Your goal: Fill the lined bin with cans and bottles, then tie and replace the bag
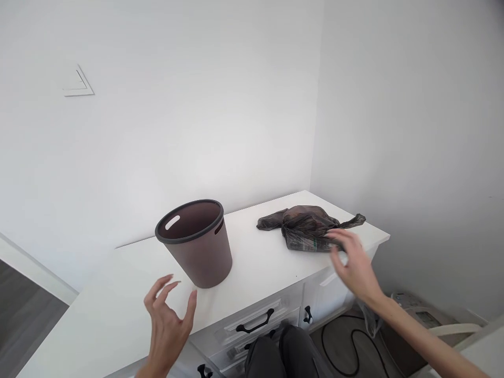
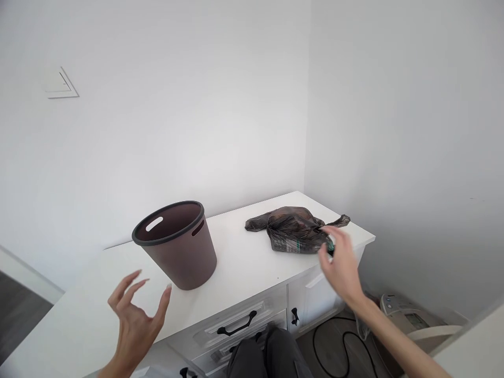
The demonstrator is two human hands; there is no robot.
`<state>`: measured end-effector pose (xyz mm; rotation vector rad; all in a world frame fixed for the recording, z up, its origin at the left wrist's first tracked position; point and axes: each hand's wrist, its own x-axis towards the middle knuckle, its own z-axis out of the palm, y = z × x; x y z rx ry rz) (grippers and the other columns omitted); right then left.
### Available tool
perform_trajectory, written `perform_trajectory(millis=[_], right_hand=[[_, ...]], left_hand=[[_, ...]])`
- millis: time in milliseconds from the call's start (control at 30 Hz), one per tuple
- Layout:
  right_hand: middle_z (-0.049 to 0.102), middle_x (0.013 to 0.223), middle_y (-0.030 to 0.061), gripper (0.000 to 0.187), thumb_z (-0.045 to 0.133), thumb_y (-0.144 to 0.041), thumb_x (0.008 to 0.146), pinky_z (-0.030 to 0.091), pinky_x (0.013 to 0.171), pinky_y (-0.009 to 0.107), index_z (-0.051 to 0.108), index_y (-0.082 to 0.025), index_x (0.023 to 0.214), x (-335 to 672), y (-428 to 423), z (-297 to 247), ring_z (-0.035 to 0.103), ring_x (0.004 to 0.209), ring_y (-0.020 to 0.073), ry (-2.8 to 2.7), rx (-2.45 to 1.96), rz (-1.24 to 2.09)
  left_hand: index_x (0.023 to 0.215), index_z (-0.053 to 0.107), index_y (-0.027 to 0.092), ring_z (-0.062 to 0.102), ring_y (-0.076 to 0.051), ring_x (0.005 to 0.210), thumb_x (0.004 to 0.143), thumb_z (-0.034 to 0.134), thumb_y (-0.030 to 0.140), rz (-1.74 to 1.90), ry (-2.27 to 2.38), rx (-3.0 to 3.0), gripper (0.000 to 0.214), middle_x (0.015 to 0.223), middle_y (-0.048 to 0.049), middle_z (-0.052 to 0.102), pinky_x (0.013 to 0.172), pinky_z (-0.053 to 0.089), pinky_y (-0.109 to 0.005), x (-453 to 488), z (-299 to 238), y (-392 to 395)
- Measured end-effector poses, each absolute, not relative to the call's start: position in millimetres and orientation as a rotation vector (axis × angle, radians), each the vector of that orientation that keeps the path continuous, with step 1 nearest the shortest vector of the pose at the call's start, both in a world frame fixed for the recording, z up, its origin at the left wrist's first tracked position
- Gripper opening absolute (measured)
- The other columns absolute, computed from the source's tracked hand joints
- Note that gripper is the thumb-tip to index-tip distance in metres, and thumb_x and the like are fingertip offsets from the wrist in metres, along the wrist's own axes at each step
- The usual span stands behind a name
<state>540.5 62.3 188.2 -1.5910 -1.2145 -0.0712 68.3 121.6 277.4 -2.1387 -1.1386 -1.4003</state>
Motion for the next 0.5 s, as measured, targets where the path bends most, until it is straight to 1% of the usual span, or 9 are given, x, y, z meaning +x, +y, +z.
perform_trajectory(millis=[67,133,200,233,300,367,433,500], right_hand=[[0.056,0.143,0.0132,0.038,0.054,-0.030,0.093,0.054,0.104,0.051,0.064,-0.031,0.130,497,77,181,0.057,0.132,0.0342,-1.546,-1.460,-0.055],[0.051,0.150,0.0121,0.037,0.050,-0.027,0.096,0.056,0.101,0.050,0.065,-0.031,0.130,457,102,176,0.057,0.132,0.0326,-1.806,-1.390,-0.012],[0.044,0.158,0.0144,0.039,0.046,-0.026,0.098,0.054,0.104,0.049,0.063,-0.025,0.133,425,133,173,0.052,0.138,0.0323,-1.941,-1.436,0.010],[0.041,0.160,0.0166,0.040,0.045,-0.026,0.098,0.051,0.108,0.050,0.062,-0.021,0.134,412,148,172,0.048,0.142,0.0330,-1.967,-1.495,0.005],[0.035,0.165,0.0210,0.042,0.043,-0.028,0.100,0.042,0.116,0.055,0.062,-0.014,0.134,393,179,170,0.038,0.150,0.0359,-1.960,-1.651,-0.025],[0.027,0.169,0.0224,0.043,0.040,-0.030,0.101,0.033,0.120,0.058,0.062,-0.011,0.133,381,205,168,0.027,0.156,0.0378,-1.906,-1.811,-0.046],[0.018,0.172,0.0223,0.046,0.038,-0.032,0.102,0.027,0.123,0.058,0.062,-0.008,0.134,374,228,164,0.018,0.159,0.0382,-1.838,-1.943,-0.050],[0.011,0.173,0.0228,0.049,0.038,-0.033,0.102,0.022,0.125,0.056,0.062,-0.004,0.134,373,246,159,0.012,0.160,0.0385,-1.784,-2.041,-0.048]], left_hand=[[0.130,0.044,0.027,0.059,-0.032,0.117,0.094,0.064,0.039,-1.399,-1.282,-2.217,0.042,0.130,-0.0137,0.050,0.092,0.057,-0.053,57,257,118],[0.123,0.049,0.025,0.063,-0.030,0.104,0.096,0.058,0.049,-1.370,-1.534,-2.304,0.037,0.122,-0.0126,0.053,0.077,0.060,-0.048,45,242,120],[0.118,0.052,0.023,0.064,-0.029,0.097,0.095,0.053,0.057,-1.357,-1.802,-2.334,0.041,0.118,-0.0128,0.054,0.065,0.059,-0.043,32,234,125],[0.116,0.053,0.022,0.064,-0.029,0.095,0.095,0.051,0.060,-1.365,-1.909,-2.321,0.043,0.116,-0.0131,0.055,0.062,0.058,-0.042,26,232,128],[0.109,0.056,0.021,0.065,-0.030,0.095,0.093,0.048,0.064,-1.392,-2.025,-2.275,0.046,0.112,-0.0134,0.058,0.062,0.057,-0.043,17,230,133],[0.103,0.057,0.022,0.065,-0.031,0.095,0.094,0.046,0.065,-1.394,-2.040,-2.245,0.045,0.108,-0.0127,0.060,0.070,0.058,-0.047,12,227,136],[0.103,0.058,0.023,0.066,-0.031,0.096,0.095,0.045,0.062,-1.357,-2.027,-2.243,0.042,0.107,-0.0114,0.061,0.079,0.057,-0.050,10,221,138],[0.105,0.058,0.024,0.066,-0.030,0.099,0.098,0.046,0.058,-1.302,-2.031,-2.251,0.037,0.109,-0.0104,0.063,0.087,0.055,-0.052,9,214,139]])
